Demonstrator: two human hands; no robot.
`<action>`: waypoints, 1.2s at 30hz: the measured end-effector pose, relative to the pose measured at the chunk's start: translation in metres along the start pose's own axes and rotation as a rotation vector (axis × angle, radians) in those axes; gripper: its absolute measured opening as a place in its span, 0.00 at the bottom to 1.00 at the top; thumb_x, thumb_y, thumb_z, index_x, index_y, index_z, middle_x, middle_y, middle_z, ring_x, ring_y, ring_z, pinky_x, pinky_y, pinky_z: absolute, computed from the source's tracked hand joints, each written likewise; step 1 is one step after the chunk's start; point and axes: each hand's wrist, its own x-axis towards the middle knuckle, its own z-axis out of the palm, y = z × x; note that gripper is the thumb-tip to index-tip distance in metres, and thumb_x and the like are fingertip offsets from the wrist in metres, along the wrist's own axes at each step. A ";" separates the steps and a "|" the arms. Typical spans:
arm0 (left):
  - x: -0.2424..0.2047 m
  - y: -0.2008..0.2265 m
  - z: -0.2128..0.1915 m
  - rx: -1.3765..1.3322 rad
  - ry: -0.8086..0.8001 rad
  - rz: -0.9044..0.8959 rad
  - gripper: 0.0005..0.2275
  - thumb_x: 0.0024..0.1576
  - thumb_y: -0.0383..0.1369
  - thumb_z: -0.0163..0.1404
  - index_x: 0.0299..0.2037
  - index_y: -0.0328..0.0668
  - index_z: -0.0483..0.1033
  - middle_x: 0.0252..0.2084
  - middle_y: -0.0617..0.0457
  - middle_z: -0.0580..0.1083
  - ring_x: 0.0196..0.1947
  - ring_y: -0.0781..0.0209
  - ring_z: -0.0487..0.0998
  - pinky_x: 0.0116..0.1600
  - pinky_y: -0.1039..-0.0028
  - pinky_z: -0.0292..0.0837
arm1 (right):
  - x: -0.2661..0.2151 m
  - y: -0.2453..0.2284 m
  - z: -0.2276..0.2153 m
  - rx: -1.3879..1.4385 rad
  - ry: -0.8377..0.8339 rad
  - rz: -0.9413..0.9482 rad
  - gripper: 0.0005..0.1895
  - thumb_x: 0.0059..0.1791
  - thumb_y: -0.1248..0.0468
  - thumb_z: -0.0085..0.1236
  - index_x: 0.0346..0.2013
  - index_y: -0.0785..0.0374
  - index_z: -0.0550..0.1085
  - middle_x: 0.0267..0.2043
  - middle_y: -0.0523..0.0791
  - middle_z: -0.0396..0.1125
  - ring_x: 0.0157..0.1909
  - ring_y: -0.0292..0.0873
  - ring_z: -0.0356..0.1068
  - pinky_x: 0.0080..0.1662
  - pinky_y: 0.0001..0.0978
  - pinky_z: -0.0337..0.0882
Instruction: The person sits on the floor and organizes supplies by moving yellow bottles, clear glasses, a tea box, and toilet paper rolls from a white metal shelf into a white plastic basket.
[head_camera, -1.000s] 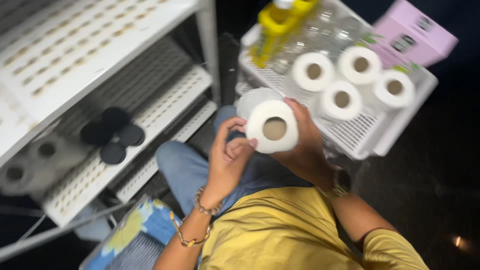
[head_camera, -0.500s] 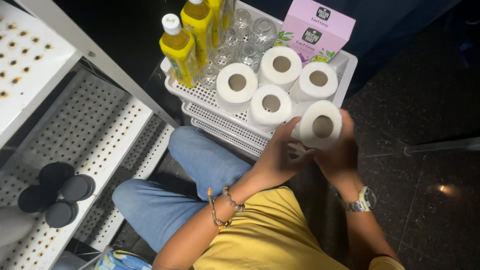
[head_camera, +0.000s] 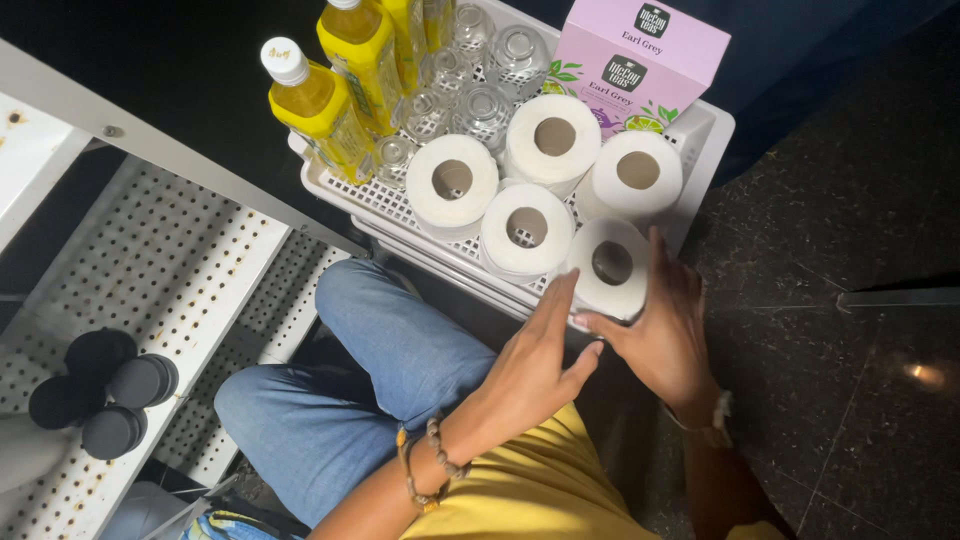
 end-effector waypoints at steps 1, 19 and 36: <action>-0.005 -0.003 -0.002 -0.009 0.009 0.036 0.30 0.61 0.32 0.47 0.71 0.25 0.50 0.69 0.22 0.56 0.70 0.31 0.58 0.69 0.51 0.58 | -0.002 0.005 -0.001 0.074 -0.026 -0.034 0.64 0.32 0.46 0.76 0.73 0.68 0.53 0.61 0.61 0.60 0.66 0.66 0.57 0.61 0.64 0.56; -0.261 -0.194 -0.122 0.246 1.462 -0.484 0.09 0.58 0.21 0.56 0.47 0.31 0.80 0.50 0.37 0.78 0.45 0.44 0.82 0.41 0.67 0.80 | -0.032 -0.231 0.208 0.734 -0.614 -0.551 0.27 0.46 0.66 0.67 0.59 0.60 0.72 0.43 0.50 0.76 0.37 0.50 0.76 0.41 0.39 0.76; -0.398 -0.253 -0.258 0.130 1.779 -0.790 0.17 0.55 0.27 0.56 0.55 0.33 0.76 0.52 0.31 0.75 0.51 0.32 0.78 0.53 0.52 0.80 | -0.113 -0.529 0.355 0.392 -1.003 -0.831 0.33 0.39 0.52 0.76 0.54 0.59 0.76 0.37 0.47 0.75 0.38 0.46 0.78 0.40 0.41 0.75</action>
